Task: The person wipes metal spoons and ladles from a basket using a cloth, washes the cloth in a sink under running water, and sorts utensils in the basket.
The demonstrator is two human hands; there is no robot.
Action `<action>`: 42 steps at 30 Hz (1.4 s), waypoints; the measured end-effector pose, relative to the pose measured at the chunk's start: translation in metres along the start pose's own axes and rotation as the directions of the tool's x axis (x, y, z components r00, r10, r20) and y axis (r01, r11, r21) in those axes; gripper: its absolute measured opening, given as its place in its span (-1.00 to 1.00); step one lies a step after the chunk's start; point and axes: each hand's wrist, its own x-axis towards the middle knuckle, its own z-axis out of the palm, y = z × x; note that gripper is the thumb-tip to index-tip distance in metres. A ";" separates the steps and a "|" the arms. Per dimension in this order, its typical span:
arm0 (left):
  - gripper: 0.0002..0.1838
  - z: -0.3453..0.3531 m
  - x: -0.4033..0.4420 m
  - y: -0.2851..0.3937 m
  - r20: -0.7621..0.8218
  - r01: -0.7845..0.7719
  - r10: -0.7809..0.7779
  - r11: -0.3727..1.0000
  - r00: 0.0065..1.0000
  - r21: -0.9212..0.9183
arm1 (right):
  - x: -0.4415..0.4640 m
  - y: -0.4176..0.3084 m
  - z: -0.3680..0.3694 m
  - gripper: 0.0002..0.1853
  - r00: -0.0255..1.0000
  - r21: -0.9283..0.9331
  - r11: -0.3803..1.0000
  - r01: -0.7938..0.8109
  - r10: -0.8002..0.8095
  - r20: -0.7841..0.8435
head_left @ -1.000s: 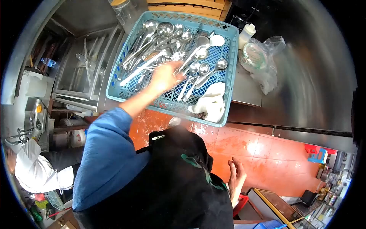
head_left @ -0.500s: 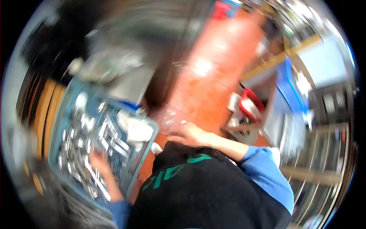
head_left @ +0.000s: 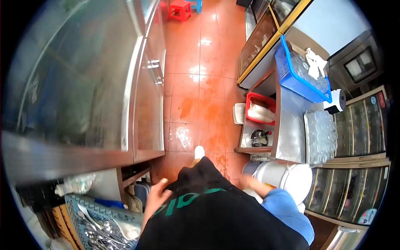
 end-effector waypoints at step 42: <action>-0.63 0.202 1.275 0.322 0.765 -0.096 -0.142 0.962 0.628 0.257 | 0.673 0.473 -0.692 -0.68 0.450 0.178 0.793 -0.583 0.497 -0.742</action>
